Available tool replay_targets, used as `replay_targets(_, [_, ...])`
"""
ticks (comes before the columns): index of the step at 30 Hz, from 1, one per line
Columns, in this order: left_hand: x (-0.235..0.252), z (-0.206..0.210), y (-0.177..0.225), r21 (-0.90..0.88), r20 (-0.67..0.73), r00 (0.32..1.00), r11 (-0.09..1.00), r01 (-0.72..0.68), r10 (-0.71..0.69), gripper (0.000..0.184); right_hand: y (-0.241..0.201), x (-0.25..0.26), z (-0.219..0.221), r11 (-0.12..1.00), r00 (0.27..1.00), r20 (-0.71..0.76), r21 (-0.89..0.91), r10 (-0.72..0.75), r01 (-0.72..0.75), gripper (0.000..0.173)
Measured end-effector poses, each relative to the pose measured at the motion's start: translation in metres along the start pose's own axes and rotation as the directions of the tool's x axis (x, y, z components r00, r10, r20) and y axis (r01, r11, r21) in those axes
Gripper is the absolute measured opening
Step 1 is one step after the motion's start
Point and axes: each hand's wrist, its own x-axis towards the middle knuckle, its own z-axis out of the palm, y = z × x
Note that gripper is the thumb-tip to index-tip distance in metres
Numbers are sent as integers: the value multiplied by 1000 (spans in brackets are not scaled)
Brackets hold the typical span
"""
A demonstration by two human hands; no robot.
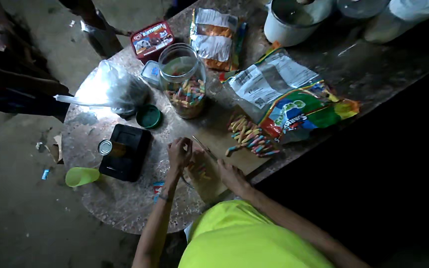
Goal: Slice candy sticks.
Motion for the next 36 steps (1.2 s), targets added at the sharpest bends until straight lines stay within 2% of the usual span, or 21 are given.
replay_targets(3, [-11, -1, 3, 42, 204, 979, 999, 13, -22, 28, 22, 14, -14, 972, 990, 45, 203, -134, 122, 45])
replay_targets(5, [-10, 1, 5, 75, 265, 964, 997, 7, -27, 33, 40, 13, -21, 933, 979, 54, 318, -196, 170, 43])
replay_targets(7, [-5, 3, 9, 95, 344, 939, 994, -50, 14, 41, 52, 4, -26, 906, 986, 26, 400, -164, 141, 45])
replay_targets(9, [2, 7, 13, 108, 467, 880, 982, -153, 85, 49, 63, -3, -28, 878, 993, -42, 466, -107, 114, 44])
replay_targets(11, [6, 14, 14, 114, 521, 844, 968, -222, 132, 44, 74, -7, -31, 860, 992, -110, 497, -66, 112, 41])
replay_targets(14, [3, 5, 22, 265, 539, 842, 946, -189, 17, 27, 87, -16, -33, 856, 986, -166, 511, 5, 81, 44])
replay_targets(15, [0, 0, 25, 325, 546, 837, 933, -157, -50, 26, 91, -20, -33, 858, 984, -172, 510, 35, 59, 45])
replay_targets(17, [-3, -11, 39, 407, 541, 825, 909, -86, -164, 35, 97, -30, -32, 846, 982, -162, 534, 94, 8, 50])
replay_targets(18, [-3, -12, 49, 398, 520, 837, 916, -60, -171, 39, 99, -34, -30, 840, 980, -159, 543, 119, -13, 50])
replay_targets(20, [0, -1, 70, 264, 479, 872, 964, -33, -102, 42, 99, -40, -25, 846, 973, -175, 532, 154, -38, 50])
replay_targets(23, [4, 48, 79, 42, 483, 875, 998, -35, 11, 35, 88, -45, -23, 907, 961, -219, 416, 170, -65, 50])
replay_targets(26, [1, 77, 73, 9, 450, 893, 1000, -5, 0, 29, 72, -45, -23, 954, 961, -221, 282, 164, -98, 45])
replay_targets(32, [-14, 35, 71, 197, 423, 873, 965, 172, -242, 31, 58, -36, -10, 979, 977, -190, 199, 92, -53, 44])
replay_targets(34, [-16, 28, 68, 190, 430, 859, 958, 215, -278, 34, 51, -34, -7, 985, 983, -165, 168, 75, -47, 45])
replay_targets(36, [-18, 16, 59, 102, 399, 876, 962, 252, -272, 35, 43, -31, -5, 990, 987, -151, 140, 46, -25, 45])
